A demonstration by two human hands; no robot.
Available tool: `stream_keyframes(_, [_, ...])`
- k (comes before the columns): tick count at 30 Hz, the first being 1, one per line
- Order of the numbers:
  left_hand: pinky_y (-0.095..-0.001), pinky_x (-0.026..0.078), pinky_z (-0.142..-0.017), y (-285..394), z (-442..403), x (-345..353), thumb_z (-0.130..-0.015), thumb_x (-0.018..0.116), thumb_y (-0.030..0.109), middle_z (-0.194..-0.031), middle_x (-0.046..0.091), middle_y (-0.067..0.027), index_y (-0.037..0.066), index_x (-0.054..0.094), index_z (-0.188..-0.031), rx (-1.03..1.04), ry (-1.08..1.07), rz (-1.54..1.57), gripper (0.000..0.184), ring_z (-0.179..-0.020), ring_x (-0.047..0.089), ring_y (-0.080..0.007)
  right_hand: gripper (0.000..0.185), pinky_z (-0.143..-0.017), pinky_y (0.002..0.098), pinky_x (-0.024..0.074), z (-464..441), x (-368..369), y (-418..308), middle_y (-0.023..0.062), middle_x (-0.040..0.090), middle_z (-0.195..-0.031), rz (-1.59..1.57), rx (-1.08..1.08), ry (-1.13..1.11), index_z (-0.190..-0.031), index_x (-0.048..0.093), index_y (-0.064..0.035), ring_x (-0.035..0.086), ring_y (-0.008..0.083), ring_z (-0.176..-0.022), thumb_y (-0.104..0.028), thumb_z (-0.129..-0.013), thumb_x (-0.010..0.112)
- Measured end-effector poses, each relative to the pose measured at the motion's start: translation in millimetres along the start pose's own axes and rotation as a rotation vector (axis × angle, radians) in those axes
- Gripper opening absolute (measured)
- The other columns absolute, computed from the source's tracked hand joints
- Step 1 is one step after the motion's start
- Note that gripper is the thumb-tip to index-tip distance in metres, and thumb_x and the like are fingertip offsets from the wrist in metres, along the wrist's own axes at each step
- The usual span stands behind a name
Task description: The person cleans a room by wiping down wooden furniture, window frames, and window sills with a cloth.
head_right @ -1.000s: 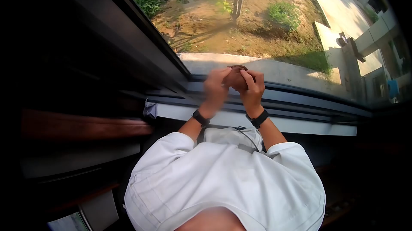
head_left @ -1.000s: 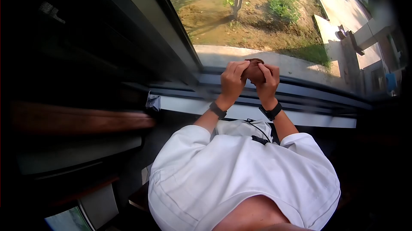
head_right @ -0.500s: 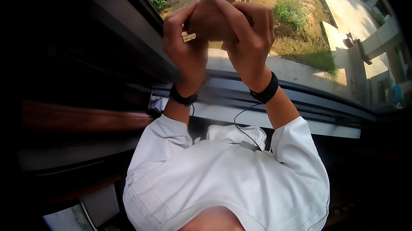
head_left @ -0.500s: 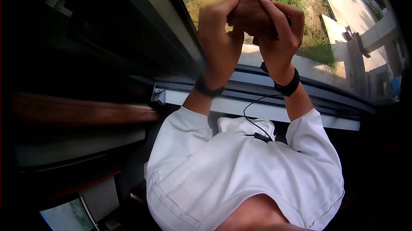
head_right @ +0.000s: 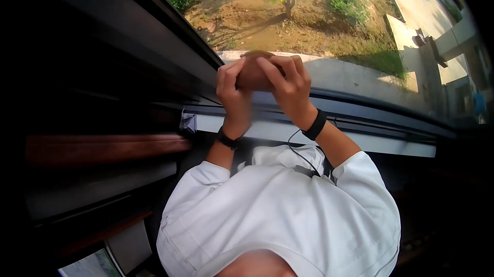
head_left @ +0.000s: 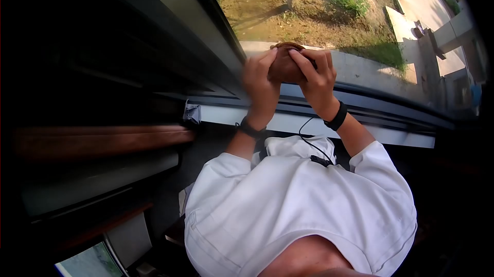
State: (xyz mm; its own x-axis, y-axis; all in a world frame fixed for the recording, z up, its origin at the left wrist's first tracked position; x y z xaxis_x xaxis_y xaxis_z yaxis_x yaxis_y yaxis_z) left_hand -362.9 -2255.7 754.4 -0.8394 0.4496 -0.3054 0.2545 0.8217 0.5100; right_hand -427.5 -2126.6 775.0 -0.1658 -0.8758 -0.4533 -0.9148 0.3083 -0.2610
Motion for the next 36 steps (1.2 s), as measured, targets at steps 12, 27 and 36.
stream_keyframes(12, [-0.0357,0.053,-0.090,-43.6,40.9,-4.6,-0.078,0.068,-0.011,-0.114,0.066,-0.0127,0.002,0.063,-0.118,-0.144,0.038,0.069,0.043,-0.105,0.065,-0.0291,0.060,-0.077,0.0391,0.0536,20.9,37.5,-9.6,0.0078,0.061,-0.106,-0.087,0.008,-0.138,-0.124,0.067,-0.0080,0.061,0.0294,-0.094,-0.005,-0.065,0.073])
stream_keyframes(27, [-0.0402,0.054,-0.078,82.5,-42.9,48.1,-0.065,0.070,-0.010,-0.105,0.069,-0.0086,0.010,0.069,-0.115,0.241,-0.002,0.279,0.054,-0.094,0.064,-0.0321,0.065,-0.084,0.0394,0.0520,8.0,-82.9,37.8,0.0131,0.062,-0.111,0.013,0.109,0.274,-0.121,0.068,-0.0035,0.061,0.0317,-0.096,0.010,-0.059,0.078])
stream_keyframes(36, [-0.0389,0.055,-0.071,33.6,37.7,80.0,-0.065,0.070,-0.009,-0.100,0.069,-0.0067,0.010,0.069,-0.113,0.137,-0.136,0.183,0.051,-0.088,0.064,-0.0306,0.055,-0.079,0.0398,0.0524,93.8,-42.9,68.1,0.0130,0.063,-0.107,0.031,0.210,0.167,-0.116,0.070,-0.0043,0.061,0.0327,-0.094,0.004,-0.062,0.080])
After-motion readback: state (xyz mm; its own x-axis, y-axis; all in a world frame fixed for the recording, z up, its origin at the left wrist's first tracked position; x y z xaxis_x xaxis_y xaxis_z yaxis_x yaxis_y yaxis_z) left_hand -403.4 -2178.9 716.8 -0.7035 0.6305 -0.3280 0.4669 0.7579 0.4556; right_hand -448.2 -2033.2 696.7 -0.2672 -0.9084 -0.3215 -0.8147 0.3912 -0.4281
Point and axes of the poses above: each hand's wrist, its own z-axis away from the middle knuckle, its own x-axis out of the palm, y = z × x, the point moved 7 cm from there along -z, towards the middle knuckle
